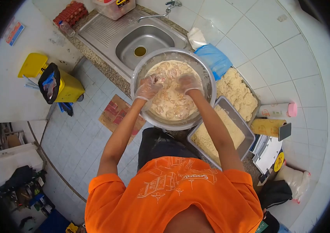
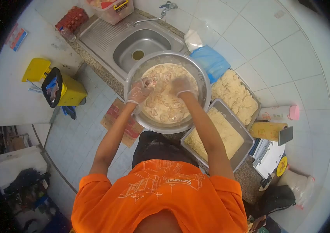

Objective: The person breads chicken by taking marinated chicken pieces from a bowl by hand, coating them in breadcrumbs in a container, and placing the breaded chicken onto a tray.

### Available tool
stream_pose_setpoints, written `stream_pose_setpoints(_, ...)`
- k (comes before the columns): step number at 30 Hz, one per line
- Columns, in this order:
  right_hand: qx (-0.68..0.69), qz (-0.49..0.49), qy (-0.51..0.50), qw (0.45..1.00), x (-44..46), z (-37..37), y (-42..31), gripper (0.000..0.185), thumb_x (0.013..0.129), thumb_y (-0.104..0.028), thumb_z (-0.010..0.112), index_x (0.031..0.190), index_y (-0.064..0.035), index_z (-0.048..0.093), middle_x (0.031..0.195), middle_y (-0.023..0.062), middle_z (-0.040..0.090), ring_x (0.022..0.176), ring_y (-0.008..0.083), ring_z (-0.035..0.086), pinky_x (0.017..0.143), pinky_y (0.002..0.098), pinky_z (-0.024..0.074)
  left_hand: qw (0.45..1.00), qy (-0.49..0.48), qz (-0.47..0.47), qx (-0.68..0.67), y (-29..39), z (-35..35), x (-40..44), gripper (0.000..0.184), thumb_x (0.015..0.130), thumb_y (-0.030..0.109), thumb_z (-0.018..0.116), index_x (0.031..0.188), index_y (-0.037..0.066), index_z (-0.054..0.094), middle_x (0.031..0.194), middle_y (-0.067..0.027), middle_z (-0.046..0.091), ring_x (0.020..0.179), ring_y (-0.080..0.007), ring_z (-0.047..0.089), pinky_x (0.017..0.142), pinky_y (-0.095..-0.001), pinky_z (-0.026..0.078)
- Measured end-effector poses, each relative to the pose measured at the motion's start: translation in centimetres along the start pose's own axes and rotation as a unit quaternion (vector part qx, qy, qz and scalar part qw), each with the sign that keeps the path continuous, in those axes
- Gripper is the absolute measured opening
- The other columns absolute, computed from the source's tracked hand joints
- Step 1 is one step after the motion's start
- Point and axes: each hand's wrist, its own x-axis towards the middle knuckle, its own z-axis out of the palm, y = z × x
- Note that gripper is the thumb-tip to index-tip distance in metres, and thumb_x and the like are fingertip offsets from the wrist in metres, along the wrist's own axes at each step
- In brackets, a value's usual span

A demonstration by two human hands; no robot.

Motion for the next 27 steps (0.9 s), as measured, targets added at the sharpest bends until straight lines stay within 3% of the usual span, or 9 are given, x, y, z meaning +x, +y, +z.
stream_pose_setpoints(2, -0.065, -0.008, -0.042, 0.997, -0.3, -1.9, -2.2, 0.027, 0.080, -0.018, 0.048, 0.099, -0.0074, 0.065, 0.108, 0.0147, 0.062, 0.101, 0.0270, 0.059, 0.094, 0.0392, 0.0414, 1.000, -0.007, -0.010, 0.013, 0.7, -0.1, -0.1, 0.027, 0.076, 0.030, 0.064, 0.085, 0.004, 0.060, 0.069, -0.0145, 0.057, 0.063, -0.0279, 0.053, 0.063, -0.0393, 0.043)
stream_pose_setpoints(5, 0.000, 0.022, -0.011, 1.000, -1.1, -2.1, -1.9, 0.026, 0.081, -0.021, 0.053, 0.099, -0.0100, 0.067, 0.102, 0.0112, 0.065, 0.106, 0.0271, 0.057, 0.099, 0.0401, 0.0353, 1.000, 0.002, -0.008, 0.000, 0.1, 0.1, -0.3, 0.030, 0.074, 0.029, 0.065, 0.091, 0.004, 0.062, 0.077, -0.0163, 0.062, 0.073, -0.0297, 0.060, 0.068, -0.0406, 0.045)
stream_pose_setpoints(8, 0.105, 0.089, -0.046, 0.989, -1.4, -2.6, 0.7, 0.031, 0.080, -0.028, 0.056, 0.103, -0.0085, 0.065, 0.109, 0.0133, 0.062, 0.112, 0.0277, 0.053, 0.101, 0.0386, 0.0335, 0.991, 0.107, 0.076, 0.019, -0.4, 0.0, -1.4, 0.029, 0.075, 0.026, 0.060, 0.096, 0.005, 0.061, 0.076, -0.0186, 0.061, 0.072, -0.0352, 0.059, 0.068, -0.0422, 0.045)
stream_pose_setpoints(11, 0.138, 0.059, 0.095, 0.984, -3.8, -2.8, 2.9, 0.044, 0.076, -0.040, 0.064, 0.110, -0.0121, 0.061, 0.112, 0.0173, 0.058, 0.110, 0.0319, 0.052, 0.096, 0.0408, 0.0392, 0.992, 0.093, 0.088, -0.020, 1.3, -0.7, -2.1, 0.027, 0.076, 0.024, 0.059, 0.095, 0.005, 0.061, 0.075, -0.0194, 0.061, 0.072, -0.0358, 0.060, 0.068, -0.0426, 0.045)
stream_pose_setpoints(14, 0.127, 0.028, 0.088, 0.988, -4.7, -2.9, 5.0, 0.048, 0.077, -0.041, 0.063, 0.115, -0.0134, 0.059, 0.115, 0.0177, 0.056, 0.110, 0.0323, 0.052, 0.095, 0.0403, 0.0399, 0.998, -0.051, 0.026, 0.037, 2.7, -0.1, -0.5, 0.030, 0.079, 0.029, 0.061, 0.095, 0.004, 0.061, 0.077, -0.0187, 0.060, 0.070, -0.0322, 0.057, 0.067, -0.0401, 0.044)
stream_pose_setpoints(17, 0.118, 0.091, 0.014, 0.989, -8.8, -7.1, 4.7, 0.045, 0.080, -0.040, 0.057, 0.113, -0.0108, 0.059, 0.115, 0.0127, 0.058, 0.111, 0.0282, 0.051, 0.098, 0.0378, 0.0370, 0.995, -0.068, 0.066, 0.019, 5.4, 0.9, -1.0, 0.026, 0.080, 0.028, 0.061, 0.093, 0.006, 0.062, 0.074, -0.0174, 0.059, 0.063, -0.0295, 0.054, 0.063, -0.0389, 0.043)
stream_pose_setpoints(20, 0.219, 0.092, 0.071, 0.969, -16.3, -9.1, 6.3, 0.043, 0.081, -0.040, 0.057, 0.112, -0.0121, 0.060, 0.113, 0.0094, 0.059, 0.109, 0.0266, 0.052, 0.096, 0.0373, 0.0388, 0.981, -0.112, 0.149, 0.049, 10.9, 2.1, -3.0, 0.022, 0.079, 0.023, 0.059, 0.094, 0.009, 0.063, 0.072, -0.0149, 0.060, 0.058, -0.0284, 0.052, 0.061, -0.0383, 0.043)
stream_pose_setpoints(23, 0.134, 0.062, 0.032, 0.988, -24.6, -13.5, 6.4, 0.038, 0.081, -0.036, 0.057, 0.110, -0.0113, 0.061, 0.112, 0.0077, 0.060, 0.106, 0.0261, 0.054, 0.092, 0.0379, 0.0418, 0.951, -0.186, 0.246, -0.023, 15.5, 5.3, -6.0, 0.023, 0.076, 0.016, 0.056, 0.097, 0.009, 0.064, 0.068, -0.0132, 0.060, 0.055, -0.0275, 0.052, 0.059, -0.0381, 0.044)
stream_pose_setpoints(27, 0.201, 0.112, -0.017, 0.973, -32.0, -9.1, 8.9, 0.031, 0.081, -0.028, 0.056, 0.106, -0.0101, 0.062, 0.108, 0.0105, 0.061, 0.102, 0.0277, 0.057, 0.089, 0.0395, 0.0436, 0.898, -0.332, 0.262, 0.118, 16.7, 14.8, -8.0, 0.038, 0.074, 0.020, 0.053, 0.109, 0.008, 0.061, 0.091, -0.0196, 0.063, 0.079, -0.0313, 0.061, 0.075, -0.0426, 0.046)
